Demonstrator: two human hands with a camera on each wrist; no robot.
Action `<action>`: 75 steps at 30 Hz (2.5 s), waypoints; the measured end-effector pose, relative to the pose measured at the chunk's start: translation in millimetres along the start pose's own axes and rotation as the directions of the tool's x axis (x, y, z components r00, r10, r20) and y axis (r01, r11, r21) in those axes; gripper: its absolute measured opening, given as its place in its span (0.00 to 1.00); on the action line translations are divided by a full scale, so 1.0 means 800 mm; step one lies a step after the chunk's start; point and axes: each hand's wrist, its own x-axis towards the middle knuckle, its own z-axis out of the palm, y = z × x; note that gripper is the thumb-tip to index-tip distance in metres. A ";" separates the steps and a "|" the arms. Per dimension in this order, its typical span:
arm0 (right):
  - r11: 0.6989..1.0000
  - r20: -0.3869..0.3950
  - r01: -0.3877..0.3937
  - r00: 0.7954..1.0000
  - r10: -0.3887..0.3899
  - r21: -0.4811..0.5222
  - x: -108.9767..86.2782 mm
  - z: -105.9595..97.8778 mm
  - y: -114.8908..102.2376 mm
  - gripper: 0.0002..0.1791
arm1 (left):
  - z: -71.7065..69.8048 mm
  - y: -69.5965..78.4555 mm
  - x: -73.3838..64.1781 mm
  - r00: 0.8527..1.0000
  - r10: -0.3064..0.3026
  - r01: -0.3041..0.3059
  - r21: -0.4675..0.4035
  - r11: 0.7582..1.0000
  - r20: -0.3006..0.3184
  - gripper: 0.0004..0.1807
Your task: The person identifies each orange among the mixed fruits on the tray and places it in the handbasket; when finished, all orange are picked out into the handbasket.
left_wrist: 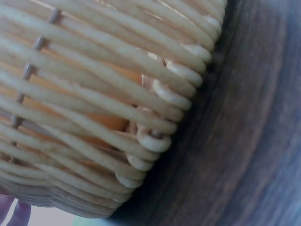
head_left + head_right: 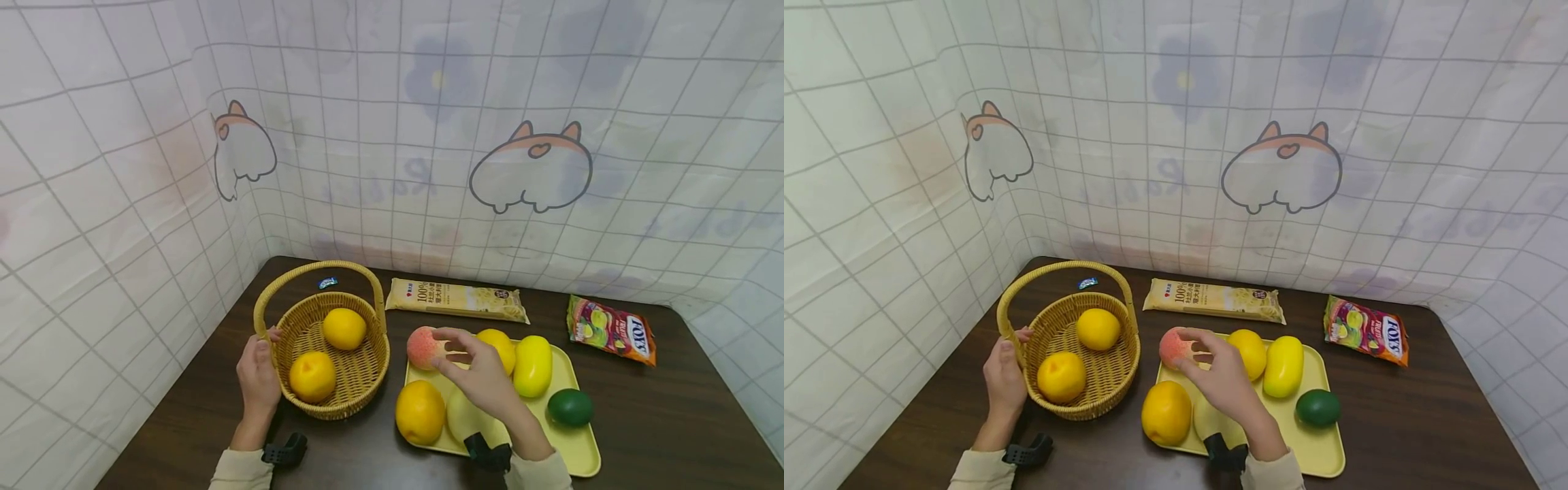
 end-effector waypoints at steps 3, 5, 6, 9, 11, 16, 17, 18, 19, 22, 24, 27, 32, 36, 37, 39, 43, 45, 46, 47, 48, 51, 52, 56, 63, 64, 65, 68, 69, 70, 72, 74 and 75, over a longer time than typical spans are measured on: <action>0.999 -0.045 -0.015 0.999 0.013 -0.038 -0.001 -0.012 0.006 0.21 | 0.001 0.003 0.000 1.000 -0.001 0.001 -0.002 1.000 0.001 0.21; 0.998 -0.067 -0.024 0.998 0.020 -0.055 -0.001 -0.019 0.007 0.21 | 0.000 0.003 0.000 1.000 -0.004 0.004 0.001 1.000 0.003 0.21; 0.998 -0.074 -0.031 0.997 0.026 -0.059 -0.001 -0.021 0.008 0.20 | 0.000 0.004 0.000 1.000 -0.006 0.006 0.005 1.000 0.005 0.21; 0.997 -0.073 -0.048 0.996 0.044 -0.056 -0.001 -0.026 0.009 0.20 | 0.000 0.006 0.001 1.000 -0.011 0.011 0.019 1.000 0.011 0.20; 0.997 -0.050 -0.060 0.997 0.058 -0.053 -0.001 -0.026 0.011 0.21 | 0.000 0.006 0.001 1.000 -0.009 0.009 0.026 1.000 0.013 0.20; 0.996 0.058 -0.083 0.995 0.084 -0.024 0.000 -0.022 0.015 0.24 | 0.000 0.006 0.001 1.000 -0.009 0.008 0.046 0.999 0.020 0.19; 0.996 0.084 -0.083 0.993 0.084 -0.021 0.000 -0.020 0.016 0.25 | 0.000 0.006 0.000 1.000 -0.013 0.012 0.047 0.999 0.020 0.19; 0.997 0.112 -0.080 0.990 0.082 -0.021 0.000 -0.019 0.016 0.26 | 0.000 0.006 0.000 1.000 -0.017 0.016 0.050 0.999 0.020 0.20; 0.997 0.142 -0.074 0.987 0.077 -0.023 0.000 -0.017 0.016 0.26 | 0.000 0.006 0.000 1.000 -0.021 0.020 0.050 0.999 0.021 0.20; 0.998 0.231 -0.047 0.971 0.054 -0.038 -0.001 -0.012 0.017 0.27 | 0.000 0.006 0.000 0.999 -0.023 0.022 0.051 0.998 0.022 0.20; 0.999 0.284 -0.023 0.958 0.035 -0.047 -0.001 -0.007 0.018 0.27 | 0.000 0.007 0.000 1.000 -0.021 0.020 0.049 0.999 0.022 0.21; 0.998 0.346 0.007 0.938 0.013 -0.056 -0.001 -0.001 0.019 0.25 | 0.000 0.007 0.000 1.000 -0.015 0.014 0.050 0.999 0.021 0.20; 0.997 0.413 0.031 0.911 0.003 -0.076 0.000 0.008 0.020 0.27 | 0.000 0.010 0.001 1.000 -0.022 0.021 0.045 0.999 0.022 0.20; 0.994 0.458 0.040 0.889 0.011 -0.102 0.000 0.011 0.021 0.30 | 0.000 0.010 0.001 0.999 -0.029 0.028 0.046 0.999 0.023 0.20; 0.993 0.468 0.044 0.884 0.012 -0.108 0.000 0.012 0.021 0.30 | 0.000 0.009 0.001 0.999 -0.033 0.031 0.047 0.998 0.024 0.20; 0.991 0.484 0.053 0.875 0.012 -0.120 -0.001 0.013 0.022 0.32 | 0.000 0.003 0.000 0.999 -0.037 0.036 0.046 0.998 0.024 0.20; 0.983 0.509 0.080 0.860 0.017 -0.167 -0.002 0.014 0.023 0.37 | -0.001 -0.024 -0.002 0.999 -0.036 0.036 0.037 0.999 0.021 0.21; 0.975 0.516 0.097 0.856 0.021 -0.200 -0.002 0.014 0.023 0.38 | -0.002 -0.038 -0.002 0.999 -0.030 0.029 0.027 0.999 0.020 0.21; 0.970 0.517 0.105 0.856 0.023 -0.217 -0.002 0.014 0.024 0.39 | -0.002 -0.041 -0.003 0.999 -0.026 0.025 0.024 0.999 0.020 0.21; 0.965 0.517 0.115 0.856 0.024 -0.234 -0.002 0.014 0.025 0.39 | -0.002 -0.044 -0.003 1.000 -0.021 0.021 0.022 1.000 0.020 0.22; 0.961 0.517 0.121 0.856 0.025 -0.247 -0.003 0.013 0.026 0.39 | -0.002 -0.044 -0.003 1.000 -0.021 0.021 0.019 1.000 0.020 0.22; 0.954 0.517 0.129 0.856 0.031 -0.270 -0.003 0.012 0.029 0.40 | -0.002 -0.045 -0.003 1.000 -0.022 0.021 0.019 1.000 0.019 0.22; 0.953 0.516 0.128 0.856 0.034 -0.275 -0.003 0.012 0.029 0.40 | -0.002 -0.045 -0.003 1.000 -0.022 0.022 0.019 1.000 0.018 0.22; 0.941 0.514 0.134 0.856 0.047 -0.309 -0.004 0.012 0.030 0.42 | -0.002 -0.045 -0.003 1.000 -0.022 0.022 0.010 1.000 0.016 0.22; 0.896 0.519 0.187 0.853 0.056 -0.404 -0.005 0.016 0.030 0.46 | -0.001 -0.043 -0.004 1.000 -0.008 0.008 0.000 1.000 0.011 0.22; 0.893 0.517 0.184 0.853 0.062 -0.411 -0.005 0.017 0.031 0.46 | -0.001 -0.043 -0.004 1.000 -0.009 0.009 0.001 1.000 0.011 0.21; 0.891 0.514 0.178 0.855 0.070 -0.417 -0.005 0.018 0.031 0.46 | -0.001 -0.043 -0.004 1.000 -0.010 0.010 0.000 1.000 0.010 0.21; 0.888 0.506 0.164 0.858 0.086 -0.429 -0.005 0.020 0.032 0.45 | -0.002 -0.043 -0.004 1.000 -0.013 0.013 -0.001 1.000 0.010 0.21; 0.888 0.504 0.161 0.859 0.089 -0.430 -0.005 0.021 0.032 0.45 | -0.002 -0.044 -0.004 1.000 -0.014 0.014 -0.003 1.000 0.010 0.22; 0.889 0.502 0.157 0.860 0.091 -0.431 -0.004 0.021 0.032 0.44 | -0.002 -0.044 -0.004 1.000 -0.014 0.014 -0.005 1.000 0.010 0.22; 0.887 0.498 0.157 0.862 0.092 -0.435 -0.004 0.022 0.032 0.44 | -0.002 -0.044 -0.004 1.000 -0.015 0.015 -0.004 1.000 0.009 0.22; 0.886 0.489 0.149 0.867 0.096 -0.439 -0.005 0.021 0.031 0.44 | -0.002 -0.044 -0.004 1.000 -0.017 0.017 -0.003 1.000 0.007 0.22; 0.886 0.482 0.146 0.871 0.096 -0.441 -0.005 0.020 0.031 0.44 | -0.002 -0.044 -0.004 1.000 -0.018 0.018 0.002 1.000 0.007 0.22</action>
